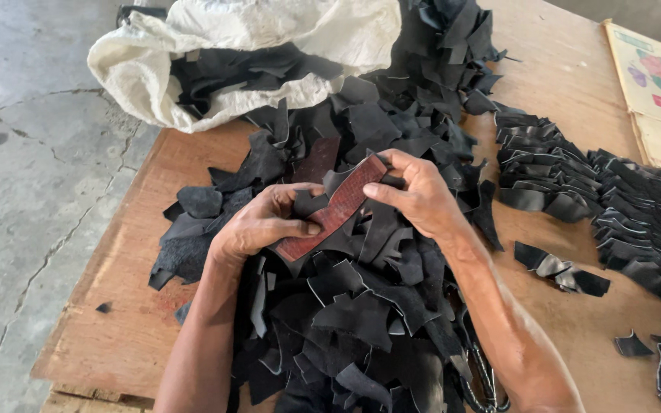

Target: The person selects a black leather piece from a pile, trims it with scissors, and places a reddish patterned template on top. They then use a pen to trace the template outline onto the leather piece.

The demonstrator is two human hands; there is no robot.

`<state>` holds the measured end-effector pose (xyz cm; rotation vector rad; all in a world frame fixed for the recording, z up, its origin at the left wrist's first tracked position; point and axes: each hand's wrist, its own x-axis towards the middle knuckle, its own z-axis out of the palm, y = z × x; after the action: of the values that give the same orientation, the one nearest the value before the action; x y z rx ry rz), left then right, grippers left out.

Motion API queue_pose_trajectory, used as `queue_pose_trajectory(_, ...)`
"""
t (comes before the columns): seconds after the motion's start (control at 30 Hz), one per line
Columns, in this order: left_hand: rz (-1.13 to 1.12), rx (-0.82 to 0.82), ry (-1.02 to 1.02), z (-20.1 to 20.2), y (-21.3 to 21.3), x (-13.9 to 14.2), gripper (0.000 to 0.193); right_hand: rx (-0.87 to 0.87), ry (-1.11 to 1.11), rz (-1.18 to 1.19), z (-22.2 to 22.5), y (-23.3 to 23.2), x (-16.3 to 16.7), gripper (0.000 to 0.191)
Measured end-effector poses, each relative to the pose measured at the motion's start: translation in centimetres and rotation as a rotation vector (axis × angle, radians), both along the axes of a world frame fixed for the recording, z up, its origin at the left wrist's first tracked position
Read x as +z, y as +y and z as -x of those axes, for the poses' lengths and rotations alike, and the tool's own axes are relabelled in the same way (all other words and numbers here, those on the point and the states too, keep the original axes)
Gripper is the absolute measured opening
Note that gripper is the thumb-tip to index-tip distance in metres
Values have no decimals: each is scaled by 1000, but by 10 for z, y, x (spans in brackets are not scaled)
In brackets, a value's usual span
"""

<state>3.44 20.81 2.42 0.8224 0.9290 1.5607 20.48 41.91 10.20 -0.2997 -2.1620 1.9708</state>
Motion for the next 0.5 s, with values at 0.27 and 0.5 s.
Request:
queue_pose_trajectory(0.27, 22, 18, 24, -3, 3, 0, 50, -65, 47, -158, -2, -1, -9, 35)
queue_pose_trajectory(0.5, 11, 36, 50, -4, 3, 0, 48, -123, 57, -231, -1, -4, -7, 38)
